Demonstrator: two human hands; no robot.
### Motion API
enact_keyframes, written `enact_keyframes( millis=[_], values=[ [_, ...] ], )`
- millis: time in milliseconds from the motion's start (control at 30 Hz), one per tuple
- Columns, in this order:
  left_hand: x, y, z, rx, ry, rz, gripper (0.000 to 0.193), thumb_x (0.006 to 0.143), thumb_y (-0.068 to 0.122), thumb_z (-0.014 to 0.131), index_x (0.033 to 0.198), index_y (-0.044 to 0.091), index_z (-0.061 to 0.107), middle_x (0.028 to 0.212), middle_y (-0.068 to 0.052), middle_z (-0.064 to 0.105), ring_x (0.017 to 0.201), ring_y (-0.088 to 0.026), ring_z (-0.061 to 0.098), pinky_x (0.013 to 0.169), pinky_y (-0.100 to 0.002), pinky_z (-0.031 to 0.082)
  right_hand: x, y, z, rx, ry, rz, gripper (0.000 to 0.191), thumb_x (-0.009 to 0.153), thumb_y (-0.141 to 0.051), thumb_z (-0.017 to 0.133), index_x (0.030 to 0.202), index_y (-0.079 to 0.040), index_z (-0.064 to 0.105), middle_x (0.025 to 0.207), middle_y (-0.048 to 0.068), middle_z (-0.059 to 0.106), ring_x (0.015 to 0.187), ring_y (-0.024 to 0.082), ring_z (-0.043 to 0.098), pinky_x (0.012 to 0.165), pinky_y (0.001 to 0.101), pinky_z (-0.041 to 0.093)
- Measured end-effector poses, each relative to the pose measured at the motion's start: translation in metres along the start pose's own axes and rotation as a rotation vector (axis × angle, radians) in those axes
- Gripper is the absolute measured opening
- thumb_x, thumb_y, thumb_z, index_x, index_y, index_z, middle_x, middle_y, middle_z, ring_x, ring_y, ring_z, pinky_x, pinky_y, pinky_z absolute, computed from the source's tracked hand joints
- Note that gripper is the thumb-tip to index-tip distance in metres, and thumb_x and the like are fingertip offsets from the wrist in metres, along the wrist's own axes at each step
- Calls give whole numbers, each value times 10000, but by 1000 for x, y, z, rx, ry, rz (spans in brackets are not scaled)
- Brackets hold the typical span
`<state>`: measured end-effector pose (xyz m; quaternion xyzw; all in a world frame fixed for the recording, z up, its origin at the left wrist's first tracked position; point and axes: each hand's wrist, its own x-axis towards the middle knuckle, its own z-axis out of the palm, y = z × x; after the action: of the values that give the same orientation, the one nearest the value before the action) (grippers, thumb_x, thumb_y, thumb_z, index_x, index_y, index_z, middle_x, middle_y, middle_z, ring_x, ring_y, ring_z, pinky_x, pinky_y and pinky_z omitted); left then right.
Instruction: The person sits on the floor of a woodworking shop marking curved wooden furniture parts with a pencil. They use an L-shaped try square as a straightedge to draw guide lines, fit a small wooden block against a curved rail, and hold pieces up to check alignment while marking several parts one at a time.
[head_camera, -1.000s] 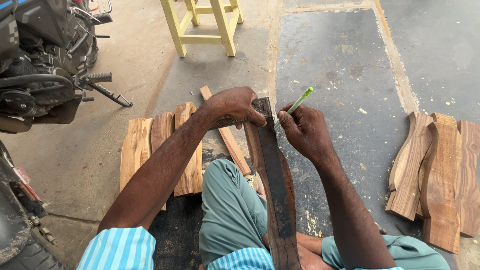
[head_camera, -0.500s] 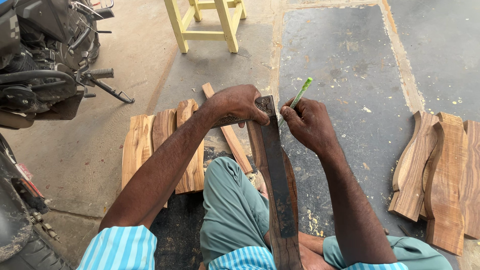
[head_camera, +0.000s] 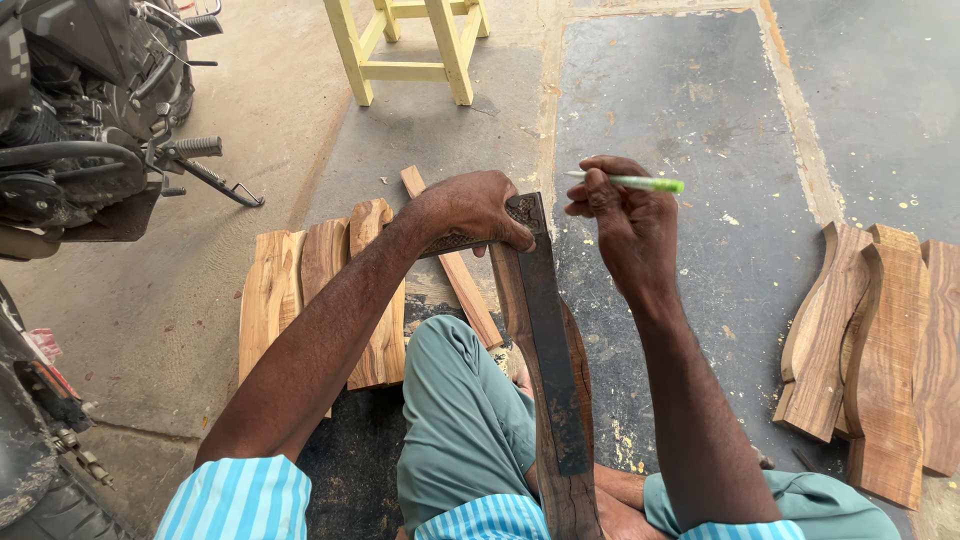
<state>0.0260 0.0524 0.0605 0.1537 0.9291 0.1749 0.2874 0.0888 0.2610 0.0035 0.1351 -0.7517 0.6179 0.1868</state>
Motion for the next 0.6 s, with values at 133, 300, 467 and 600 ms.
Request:
enact_keyframes(
  millis=[133,300,467,600],
  values=[
    [4,-18,3,-54,22,19,424,769,420,866,887,26,764,738,-79,765,565,-130,714,582,-334,610,-78,31,-20,-175,-75,364,341,1042,-278,493,1201,-9,628,1112,186,741,994,255,751,831,403,655],
    [22,-78,23,-229,-13,-19,445,742,404,851,1005,56,763,826,-80,787,542,-135,685,532,-342,589,-256,57,-22,-84,-208,723,1065,707,-499,831,1495,1,318,1478,262,487,1354,373,539,1077,511,504],
    [46,-158,65,-352,19,-349,520,760,343,893,1057,-49,725,840,-176,755,569,-172,690,473,-306,564,-353,66,11,-417,-557,828,1416,561,-520,981,1564,22,140,1491,330,352,1417,433,364,1136,530,362],
    [61,-200,92,-467,37,-467,525,758,318,903,1056,-69,710,821,-196,739,583,-155,694,457,-296,582,-343,72,28,-605,-568,690,1313,611,-496,940,1536,44,181,1459,346,419,1378,452,456,1142,531,408]
  ],
)
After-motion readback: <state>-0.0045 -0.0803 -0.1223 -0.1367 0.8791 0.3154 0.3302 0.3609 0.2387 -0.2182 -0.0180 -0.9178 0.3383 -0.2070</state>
